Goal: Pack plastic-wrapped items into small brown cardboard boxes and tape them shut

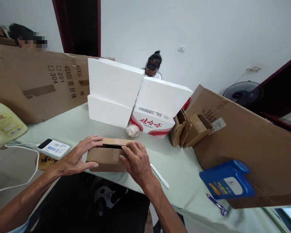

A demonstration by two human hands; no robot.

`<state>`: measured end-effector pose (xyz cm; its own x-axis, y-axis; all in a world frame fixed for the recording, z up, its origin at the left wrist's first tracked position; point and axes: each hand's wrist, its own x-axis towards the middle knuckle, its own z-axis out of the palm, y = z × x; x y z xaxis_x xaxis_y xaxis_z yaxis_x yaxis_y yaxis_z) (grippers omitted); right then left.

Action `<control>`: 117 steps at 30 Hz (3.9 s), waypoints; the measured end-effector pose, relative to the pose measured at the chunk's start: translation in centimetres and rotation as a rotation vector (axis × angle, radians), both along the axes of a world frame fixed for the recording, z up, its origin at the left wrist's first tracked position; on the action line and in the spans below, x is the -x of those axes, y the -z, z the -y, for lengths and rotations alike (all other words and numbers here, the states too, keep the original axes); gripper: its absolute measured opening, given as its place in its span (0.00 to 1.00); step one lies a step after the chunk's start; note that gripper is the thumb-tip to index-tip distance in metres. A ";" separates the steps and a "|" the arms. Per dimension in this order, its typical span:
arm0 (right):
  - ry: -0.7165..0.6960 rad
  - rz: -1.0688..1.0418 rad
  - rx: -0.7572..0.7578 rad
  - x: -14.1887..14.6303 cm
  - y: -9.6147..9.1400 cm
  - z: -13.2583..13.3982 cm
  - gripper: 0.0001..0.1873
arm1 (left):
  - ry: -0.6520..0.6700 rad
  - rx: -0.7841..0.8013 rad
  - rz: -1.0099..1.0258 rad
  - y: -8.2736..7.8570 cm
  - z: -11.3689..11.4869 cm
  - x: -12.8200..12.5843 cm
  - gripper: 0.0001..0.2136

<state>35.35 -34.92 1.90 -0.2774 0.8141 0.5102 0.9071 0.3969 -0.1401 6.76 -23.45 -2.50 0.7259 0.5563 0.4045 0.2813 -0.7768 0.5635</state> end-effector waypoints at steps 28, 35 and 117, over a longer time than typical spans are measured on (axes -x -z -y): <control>0.010 -0.336 0.073 3.0 2.3 -0.4 0.09 | 0.057 -0.098 -0.065 -3.9 1.0 -5.2 0.08; -0.023 -0.368 0.026 3.0 3.0 -0.4 0.08 | 0.050 -0.152 0.146 -2.9 1.0 -5.6 0.10; 0.018 -0.117 -0.221 6.4 2.9 4.3 0.05 | 0.075 0.676 -0.124 -5.7 -1.8 -4.9 0.12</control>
